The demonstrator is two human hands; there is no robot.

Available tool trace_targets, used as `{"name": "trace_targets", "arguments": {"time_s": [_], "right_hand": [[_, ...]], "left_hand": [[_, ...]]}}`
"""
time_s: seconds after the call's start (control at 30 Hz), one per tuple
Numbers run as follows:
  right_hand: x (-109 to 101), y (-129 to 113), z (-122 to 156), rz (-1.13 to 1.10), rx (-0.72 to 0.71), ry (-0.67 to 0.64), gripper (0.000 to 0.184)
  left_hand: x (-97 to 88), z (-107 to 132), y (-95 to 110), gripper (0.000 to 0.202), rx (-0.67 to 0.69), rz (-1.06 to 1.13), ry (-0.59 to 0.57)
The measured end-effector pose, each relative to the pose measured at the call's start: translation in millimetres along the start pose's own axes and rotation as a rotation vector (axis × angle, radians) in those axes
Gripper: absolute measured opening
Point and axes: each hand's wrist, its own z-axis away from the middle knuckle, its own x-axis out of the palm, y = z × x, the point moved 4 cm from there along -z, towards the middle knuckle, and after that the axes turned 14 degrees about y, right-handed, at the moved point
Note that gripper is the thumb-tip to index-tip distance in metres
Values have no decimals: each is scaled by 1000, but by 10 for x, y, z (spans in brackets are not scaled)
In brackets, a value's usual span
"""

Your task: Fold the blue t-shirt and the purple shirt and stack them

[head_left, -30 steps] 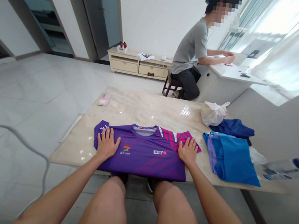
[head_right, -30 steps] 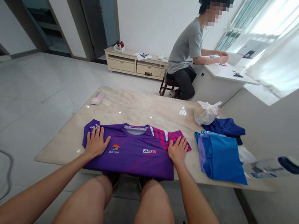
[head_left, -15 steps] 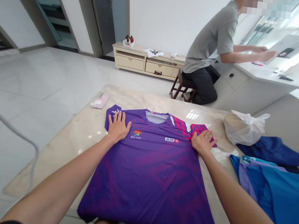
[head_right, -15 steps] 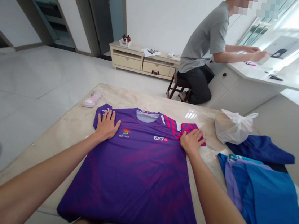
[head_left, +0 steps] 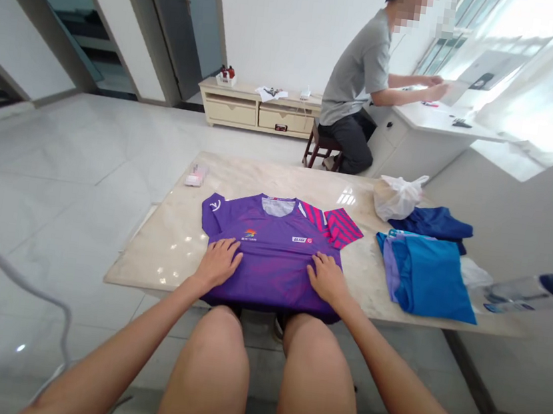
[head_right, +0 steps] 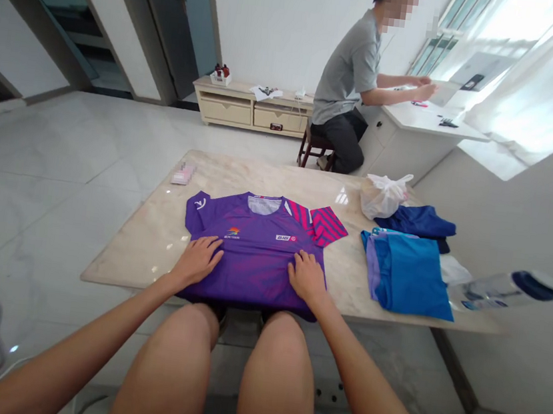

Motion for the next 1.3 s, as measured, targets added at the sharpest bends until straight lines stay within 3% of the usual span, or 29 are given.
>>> {"name": "trace_targets", "arguments": {"time_s": [0.1,0.2,0.3,0.5,0.57,0.67,0.77,0.9,0.97,1.1,1.23,1.3], "right_hand": [[-310,356,-277,-13,125,17,43],[-459,807,-600,8,270,89,40],[-404,1216,-903,34,413,150,41],[-31,1721,-1275,128,669,220,78],[9,1784,-1318,142,720,211,71],[-79,1785,-1344,109,716,147,44],[-320,1713,-1342,38,662,118,33],[-722,1516,-1350,-27,566,224,20],[-866,1327,-1372,-50,494,277,22],[-917,592,-1418,-80,183,285,22],[-728,-343,-1420,-212,-131,144,23],[-678,-622,-1440,-333,-200,116,21]], "left_hand": [[-168,-93,-281,56,-86,-5,84],[-127,-178,-597,57,-112,-14,146],[50,-196,-793,63,-101,7,157],[237,-154,-896,70,-117,84,158],[229,-156,-898,69,-125,104,160],[206,-161,-875,66,-131,126,147],[165,-165,-839,62,-126,136,160],[89,-171,-791,56,-79,163,200],[55,-175,-783,55,-74,181,221],[28,-188,-790,51,-101,199,229],[31,-191,-787,49,-105,168,241],[33,-184,-786,48,-101,162,248]]}}
